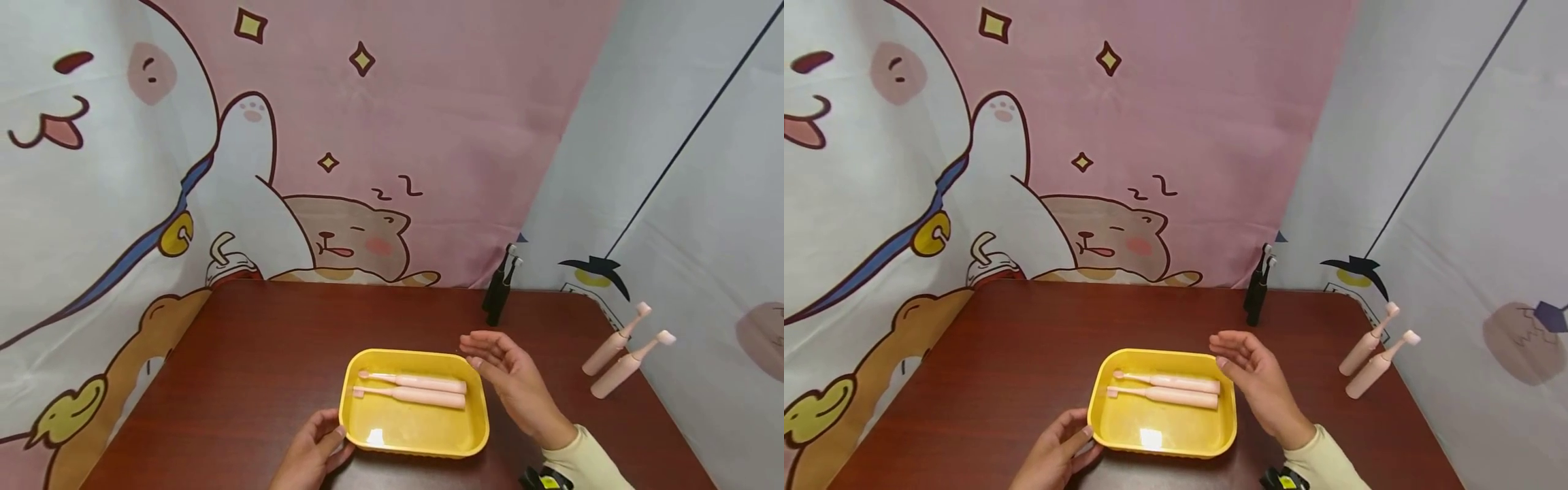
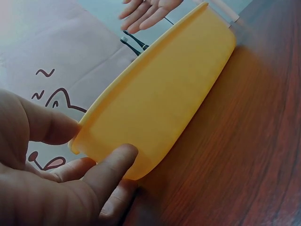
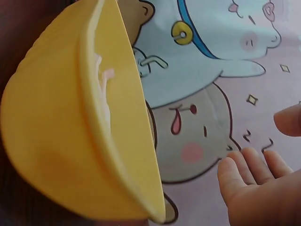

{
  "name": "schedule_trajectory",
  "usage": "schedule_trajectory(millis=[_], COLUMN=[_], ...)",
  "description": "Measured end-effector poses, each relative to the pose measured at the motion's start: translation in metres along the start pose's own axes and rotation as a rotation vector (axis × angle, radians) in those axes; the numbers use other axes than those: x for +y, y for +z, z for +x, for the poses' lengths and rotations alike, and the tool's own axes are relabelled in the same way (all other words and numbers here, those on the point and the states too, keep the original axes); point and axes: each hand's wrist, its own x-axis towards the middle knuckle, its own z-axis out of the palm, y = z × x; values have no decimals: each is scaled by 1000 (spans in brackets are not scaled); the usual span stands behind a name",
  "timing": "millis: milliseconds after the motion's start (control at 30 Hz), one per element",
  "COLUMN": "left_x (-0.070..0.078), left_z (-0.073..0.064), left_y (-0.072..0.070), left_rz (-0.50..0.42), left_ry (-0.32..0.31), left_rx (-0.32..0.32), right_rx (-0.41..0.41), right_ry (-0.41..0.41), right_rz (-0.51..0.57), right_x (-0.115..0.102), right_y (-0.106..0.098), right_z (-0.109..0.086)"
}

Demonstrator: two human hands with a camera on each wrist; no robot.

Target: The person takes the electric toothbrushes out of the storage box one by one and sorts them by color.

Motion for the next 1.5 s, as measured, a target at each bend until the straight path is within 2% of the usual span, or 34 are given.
schedule_trajectory(millis=[233,433,733,967,1133,1267,1500], left_x=[0,0,-1,-3,-1,1,2], left_z=[0,-1,0,0,1,0,2], left_y=[2,3,-1,-1,-1,0,0], left_rz=[-4,2,5,-12,-8,0,3], left_ry=[-10,-5,-48,-37,-47,-52,-44], left_rx=[-17,-27,1,-2,18,25,24], right_rx=[-66,-140,-249,-342,-412,-435,-466], right_ry=[120,183,285,335,384,426,442], right_rz=[-73,-121,-101,-115,-184,-197,-246], right_x=[1,9,32,44,49,51,48], right_y=[14,19,29,36,37,37,37], right_z=[14,27,48,56,59,60,63])
